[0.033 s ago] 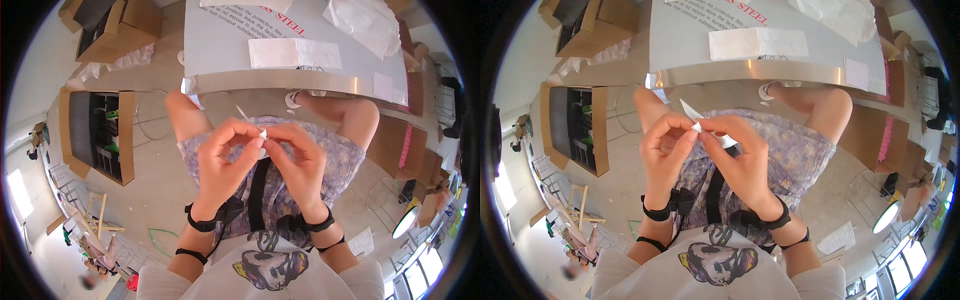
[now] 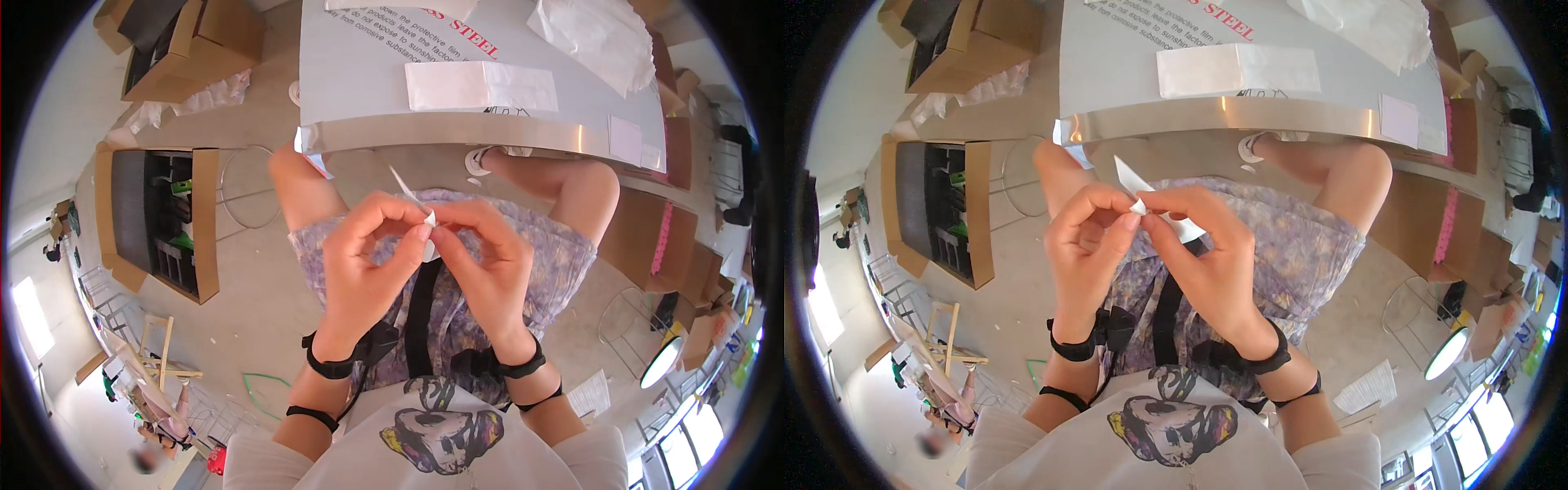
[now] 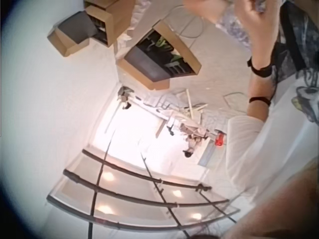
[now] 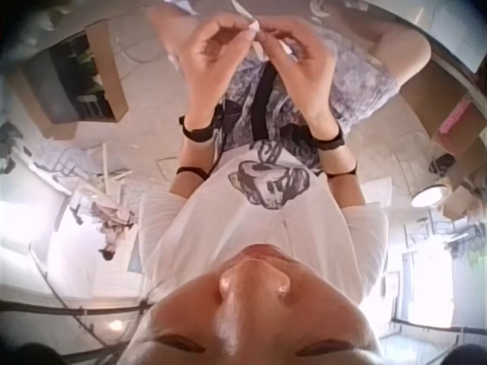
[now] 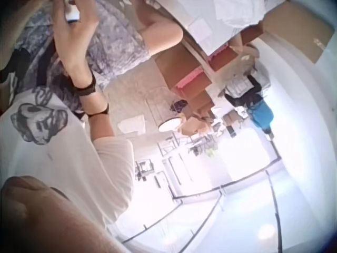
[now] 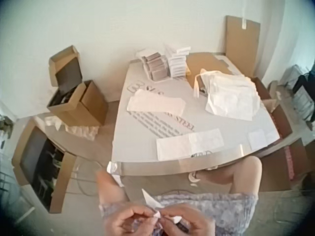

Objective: Folding and preparing white plastic packaging sleeves for products.

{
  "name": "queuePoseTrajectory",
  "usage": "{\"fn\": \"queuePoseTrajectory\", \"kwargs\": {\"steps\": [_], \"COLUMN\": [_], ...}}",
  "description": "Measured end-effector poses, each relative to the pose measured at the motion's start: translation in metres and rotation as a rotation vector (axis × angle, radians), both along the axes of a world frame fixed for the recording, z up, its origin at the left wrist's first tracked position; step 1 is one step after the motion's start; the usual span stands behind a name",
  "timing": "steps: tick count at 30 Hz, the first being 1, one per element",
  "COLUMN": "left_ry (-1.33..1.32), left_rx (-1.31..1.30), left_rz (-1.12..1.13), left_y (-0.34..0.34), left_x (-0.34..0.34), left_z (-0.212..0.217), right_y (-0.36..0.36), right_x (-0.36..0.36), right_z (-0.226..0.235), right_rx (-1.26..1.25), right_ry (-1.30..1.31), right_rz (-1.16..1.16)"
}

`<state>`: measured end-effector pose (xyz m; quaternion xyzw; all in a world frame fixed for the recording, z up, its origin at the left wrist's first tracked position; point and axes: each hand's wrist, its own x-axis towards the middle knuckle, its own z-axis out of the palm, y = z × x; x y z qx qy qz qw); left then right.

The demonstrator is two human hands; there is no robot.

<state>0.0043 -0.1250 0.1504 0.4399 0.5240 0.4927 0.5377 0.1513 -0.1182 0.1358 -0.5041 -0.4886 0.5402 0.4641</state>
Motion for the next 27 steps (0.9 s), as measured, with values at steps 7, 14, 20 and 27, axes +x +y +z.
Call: {"fn": "queuePoseTrajectory", "kwargs": {"steps": [7, 14, 20, 27], "left_ry": [0.016, -0.015, -0.159, -0.349], "left_rx": [0.032, 0.039, -0.022, -0.161], "left_rz": [0.051, 0.020, 0.039, 0.150], "left_y": [0.005, 0.012, 0.014, 0.022], "left_x": [0.003, 0.001, -0.002, -0.008], "left_z": [-0.011, -0.017, -0.019, -0.028], "right_y": [0.008, 0.017, 0.024, 0.030], "right_x": [-0.004, 0.000, 0.005, -0.013], "right_z": [-0.002, -0.004, -0.002, -0.001], "right_rx": [0.002, -0.101, -0.332, -0.376], "right_ry": [-0.015, 0.130, 0.415, 0.564], "right_rz": [-0.030, -0.013, -0.073, -0.173]}}
